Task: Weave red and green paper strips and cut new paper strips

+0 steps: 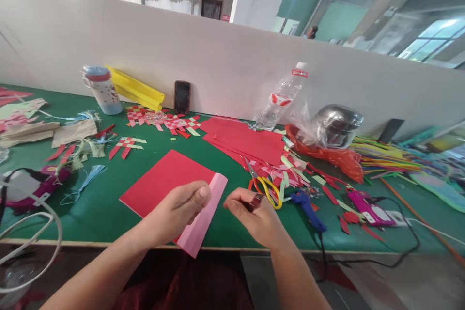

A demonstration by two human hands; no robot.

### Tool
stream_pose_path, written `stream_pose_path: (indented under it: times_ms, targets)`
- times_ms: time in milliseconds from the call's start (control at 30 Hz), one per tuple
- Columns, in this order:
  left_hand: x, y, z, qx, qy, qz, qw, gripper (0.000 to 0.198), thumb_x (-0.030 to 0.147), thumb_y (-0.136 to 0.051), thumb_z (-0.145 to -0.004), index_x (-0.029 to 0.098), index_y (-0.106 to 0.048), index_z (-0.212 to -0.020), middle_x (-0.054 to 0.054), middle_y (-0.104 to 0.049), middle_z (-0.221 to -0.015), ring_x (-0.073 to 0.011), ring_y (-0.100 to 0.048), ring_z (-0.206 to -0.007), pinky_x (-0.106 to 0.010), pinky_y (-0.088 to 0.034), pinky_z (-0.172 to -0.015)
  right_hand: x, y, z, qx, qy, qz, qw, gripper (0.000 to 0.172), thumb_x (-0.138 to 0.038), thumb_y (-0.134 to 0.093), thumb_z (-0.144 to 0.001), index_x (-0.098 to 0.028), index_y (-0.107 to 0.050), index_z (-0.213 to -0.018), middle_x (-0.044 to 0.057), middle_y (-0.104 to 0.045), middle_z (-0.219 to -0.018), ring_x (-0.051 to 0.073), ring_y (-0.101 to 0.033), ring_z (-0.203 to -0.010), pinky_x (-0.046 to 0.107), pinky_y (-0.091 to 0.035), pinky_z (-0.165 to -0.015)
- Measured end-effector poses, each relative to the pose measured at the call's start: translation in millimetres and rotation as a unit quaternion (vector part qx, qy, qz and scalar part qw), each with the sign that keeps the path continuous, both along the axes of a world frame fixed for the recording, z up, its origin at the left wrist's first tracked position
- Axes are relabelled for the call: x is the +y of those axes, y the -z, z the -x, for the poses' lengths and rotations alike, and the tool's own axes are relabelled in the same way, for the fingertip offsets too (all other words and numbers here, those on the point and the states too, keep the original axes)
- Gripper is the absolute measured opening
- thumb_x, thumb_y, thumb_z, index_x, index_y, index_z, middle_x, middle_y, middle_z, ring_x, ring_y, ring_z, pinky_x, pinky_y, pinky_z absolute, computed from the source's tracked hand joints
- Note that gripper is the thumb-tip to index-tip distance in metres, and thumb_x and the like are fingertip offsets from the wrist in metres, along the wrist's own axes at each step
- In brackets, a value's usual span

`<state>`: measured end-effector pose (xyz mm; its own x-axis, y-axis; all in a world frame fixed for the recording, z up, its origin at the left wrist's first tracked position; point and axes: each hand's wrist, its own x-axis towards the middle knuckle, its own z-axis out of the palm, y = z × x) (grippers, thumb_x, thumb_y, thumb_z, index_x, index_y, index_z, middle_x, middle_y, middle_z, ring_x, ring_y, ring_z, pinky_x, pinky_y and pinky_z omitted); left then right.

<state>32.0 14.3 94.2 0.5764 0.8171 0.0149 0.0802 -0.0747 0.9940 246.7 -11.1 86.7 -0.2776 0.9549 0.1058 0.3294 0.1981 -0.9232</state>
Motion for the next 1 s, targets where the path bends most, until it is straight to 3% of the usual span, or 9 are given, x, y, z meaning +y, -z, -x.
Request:
stream_pose_path:
  times_ms: [100,167,233,400,467,600,667,833,1000]
  targets:
    - [-2.5,10.1,-11.4,-0.103,-0.044,0.024,0.993,0.042,0.05,-0.041,-0.099,0.018,-0.048,-0.072,0.0,-0.051,-0.076,-0.0118,-0.047,-0.069,-0.025,-0.042,-0.069,-20.6,-1.2,-0.9,0.001,0.05,-0.038,0.998,0.035,-0.048,-0.054,-0.093,-0.018,-0.062,-0.075,-0.003,-0.05,-0.063,0.009,-0.042,-0.057,0.022,-0.035,-0.053]
    - [-9.7,15.4,-25.8,-0.177,-0.043,0.064,0.981,0.037,0.046,-0.045,-0.099,0.018,-0.053,-0.077,-0.007,-0.061,-0.105,-0.0171,-0.055,-0.099,-0.031,-0.044,-0.091,-34.1,-0.9,2.2,0.017,0.059,-0.063,0.996,0.032,-0.044,-0.052,-0.094,-0.019,-0.062,-0.077,-0.002,-0.054,-0.065,0.009,-0.045,-0.057,0.022,-0.036,-0.053]
    - [-19.3,18.3,-41.3,-0.243,-0.004,0.136,0.96,0.031,0.043,-0.047,-0.099,0.019,-0.055,-0.083,-0.008,-0.057,-0.128,-0.0217,-0.05,-0.122,-0.037,-0.039,-0.105,-45.8,0.9,6.6,0.035,0.08,-0.084,0.993,0.032,-0.041,-0.049,-0.096,-0.02,-0.062,-0.076,-0.002,-0.054,-0.064,0.009,-0.045,-0.056,0.023,-0.037,-0.054]
    - [-36.6,17.2,-68.3,-0.345,0.052,0.278,0.895,0.021,0.043,-0.055,-0.096,0.022,-0.058,-0.09,-0.005,-0.059,-0.13,-0.022,-0.052,-0.125,-0.037,-0.042,-0.103,-59.4,10.1,14.4,0.074,0.215,-0.081,0.97,0.012,-0.033,-0.06,-0.089,-0.022,-0.063,-0.091,-0.003,-0.058,-0.07,0.01,-0.051,-0.06,0.022,-0.042,-0.055]
    - [-40.0,17.1,-73.5,-0.357,0.052,0.299,0.884,0.023,0.046,-0.055,-0.095,0.025,-0.061,-0.103,-0.005,-0.061,-0.127,-0.0208,-0.059,-0.114,-0.035,-0.046,-0.096,-59.5,13.4,15.3,0.068,0.255,-0.059,0.963,0.026,-0.029,-0.071,-0.081,-0.023,-0.063,-0.105,-0.003,-0.061,-0.073,0.011,-0.056,-0.062,0.022,-0.045,-0.056]
    - [-44.6,23.3,-78.5,-0.335,0.074,0.295,0.892,0.039,0.048,-0.051,-0.097,0.027,-0.057,-0.129,-0.007,-0.062,-0.129,-0.0204,-0.057,-0.118,-0.034,-0.044,-0.101,-62.3,14.9,11.0,0.001,0.242,-0.092,0.966,0.006,-0.024,-0.064,-0.086,-0.022,-0.069,-0.087,0.001,-0.068,-0.083,0.015,-0.063,-0.08,0.026,-0.049,-0.074]
    - [-44.6,27.5,-78.4,-0.314,0.083,0.285,0.902,0.041,0.049,-0.052,-0.096,0.027,-0.059,-0.129,-0.008,-0.059,-0.133,-0.0217,-0.054,-0.124,-0.036,-0.042,-0.105,-67.8,15.2,2.8,-0.008,0.235,-0.087,0.968,0.017,-0.025,-0.059,-0.09,-0.022,-0.067,-0.075,0.0,-0.066,-0.074,0.013,-0.061,-0.073,0.025,-0.048,-0.07]
    - [-38.5,32.1,-68.4,-0.199,0.097,0.279,0.934,0.043,0.054,-0.062,-0.087,0.014,-0.069,-0.102,-0.011,-0.07,-0.101,-0.0197,-0.067,-0.09,-0.034,-0.053,-0.084,-90.5,26.0,-39.1,0.055,0.315,-0.02,0.947,0.024,-0.039,-0.062,-0.088,-0.021,-0.063,-0.074,-0.004,-0.052,-0.053,0.008,-0.044,-0.046,0.022,-0.036,-0.047]
    - [-33.4,33.3,-46.1,-0.091,0.075,0.193,0.974,0.03,0.044,-0.066,-0.086,0.015,-0.068,-0.093,-0.003,-0.065,-0.078,-0.0129,-0.059,-0.072,-0.026,-0.048,-0.071,-120.4,39.3,-86.2,0.069,0.428,0.034,0.9,0.035,-0.051,-0.074,-0.075,-0.019,-0.062,-0.07,0.0,-0.057,-0.057,0.007,-0.038,-0.041,0.023,-0.029,-0.039]
